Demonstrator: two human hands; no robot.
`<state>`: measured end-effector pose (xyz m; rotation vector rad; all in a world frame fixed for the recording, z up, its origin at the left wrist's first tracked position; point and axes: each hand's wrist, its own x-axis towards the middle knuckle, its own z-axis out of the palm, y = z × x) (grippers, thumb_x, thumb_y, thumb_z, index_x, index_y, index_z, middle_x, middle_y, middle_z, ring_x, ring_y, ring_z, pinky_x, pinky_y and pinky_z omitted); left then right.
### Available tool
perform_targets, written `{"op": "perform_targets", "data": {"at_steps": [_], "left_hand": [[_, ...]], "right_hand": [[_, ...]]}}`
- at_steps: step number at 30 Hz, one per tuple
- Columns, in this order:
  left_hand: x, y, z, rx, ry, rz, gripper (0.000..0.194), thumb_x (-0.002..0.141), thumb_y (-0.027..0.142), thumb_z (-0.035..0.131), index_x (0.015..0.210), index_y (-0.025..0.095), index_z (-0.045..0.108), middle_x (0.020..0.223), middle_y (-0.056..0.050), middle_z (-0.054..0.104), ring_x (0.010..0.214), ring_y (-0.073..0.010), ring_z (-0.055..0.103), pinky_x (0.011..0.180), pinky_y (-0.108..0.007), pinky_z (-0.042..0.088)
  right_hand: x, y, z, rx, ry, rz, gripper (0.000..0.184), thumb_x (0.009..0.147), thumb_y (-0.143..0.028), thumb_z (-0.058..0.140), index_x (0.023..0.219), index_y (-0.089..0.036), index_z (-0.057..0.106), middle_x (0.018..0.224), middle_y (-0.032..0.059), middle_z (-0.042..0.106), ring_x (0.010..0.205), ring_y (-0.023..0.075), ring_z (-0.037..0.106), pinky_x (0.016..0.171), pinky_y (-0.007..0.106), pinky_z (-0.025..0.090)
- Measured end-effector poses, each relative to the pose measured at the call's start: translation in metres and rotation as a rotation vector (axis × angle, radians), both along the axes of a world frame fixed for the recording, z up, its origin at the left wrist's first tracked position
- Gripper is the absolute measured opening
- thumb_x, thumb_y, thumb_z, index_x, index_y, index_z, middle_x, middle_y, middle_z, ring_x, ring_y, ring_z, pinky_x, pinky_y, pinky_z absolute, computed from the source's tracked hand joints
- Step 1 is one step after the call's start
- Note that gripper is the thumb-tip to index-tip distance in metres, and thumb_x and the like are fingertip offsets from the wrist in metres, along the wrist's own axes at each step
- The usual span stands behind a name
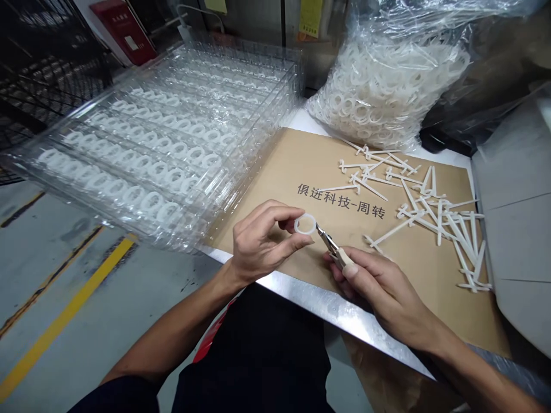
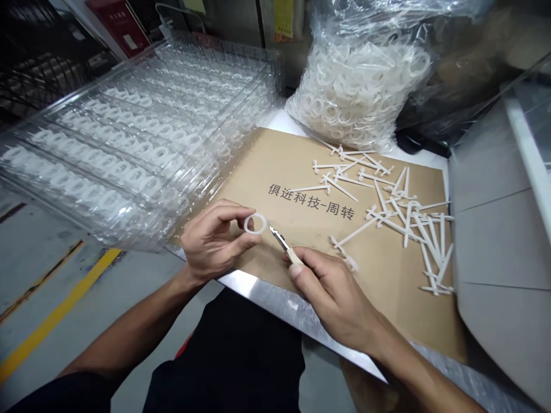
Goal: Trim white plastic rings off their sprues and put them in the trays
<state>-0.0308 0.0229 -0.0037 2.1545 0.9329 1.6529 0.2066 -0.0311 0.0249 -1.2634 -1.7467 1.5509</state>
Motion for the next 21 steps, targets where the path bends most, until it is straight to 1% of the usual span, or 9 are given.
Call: {"op": "perform_targets", "data": {"at_steps": [5, 11, 15, 21], "left_hand": [[0.0010, -0.0008, 0.0013, 0.066, 0.033, 0.066, 0.032, 0.085, 0.035, 0.084, 0.109, 0.018, 0.071, 0.078, 0.000, 0.068, 0.071, -0.0120, 0.065, 0.062, -0.024, 0.054], [0.0003, -0.0008, -0.0015, 0.071, 0.023, 0.078, 0.036, 0.082, 0.033, 0.087, 0.109, 0.017, 0.071, 0.079, 0.000, 0.068, 0.070, -0.0124, 0.065, 0.063, -0.025, 0.054], [0.0002, -0.0006, -0.0014, 0.101, 0.039, 0.096, 0.034, 0.083, 0.036, 0.086, 0.109, 0.018, 0.071, 0.078, 0.000, 0.068, 0.069, -0.0124, 0.065, 0.062, -0.025, 0.055], [-0.0001, -0.0020, -0.0001, 0.111, 0.074, 0.123, 0.034, 0.085, 0.041, 0.084, 0.107, 0.018, 0.071, 0.076, -0.001, 0.069, 0.068, -0.0129, 0.065, 0.061, -0.026, 0.055]], "right_hand": [[-0.0007, 0.0019, -0.0002, -0.027, 0.030, 0.001, 0.037, 0.110, -0.047, 0.044, 0.111, -0.019, 0.068, 0.084, 0.0021, 0.059, 0.070, 0.0152, 0.051, 0.062, 0.028, 0.044], [-0.0013, 0.0008, 0.0025, -0.029, 0.040, -0.003, 0.037, 0.110, -0.048, 0.045, 0.109, -0.019, 0.068, 0.083, 0.0019, 0.057, 0.070, 0.0151, 0.050, 0.062, 0.028, 0.043], [-0.0022, 0.0008, 0.0026, -0.025, 0.041, -0.010, 0.036, 0.109, -0.047, 0.046, 0.108, -0.020, 0.069, 0.081, 0.0011, 0.056, 0.069, 0.0149, 0.049, 0.061, 0.027, 0.043], [-0.0022, -0.0005, 0.0012, -0.011, 0.067, -0.050, 0.030, 0.107, -0.044, 0.050, 0.106, -0.019, 0.067, 0.087, 0.0038, 0.060, 0.069, 0.0159, 0.052, 0.058, 0.027, 0.044]]}}
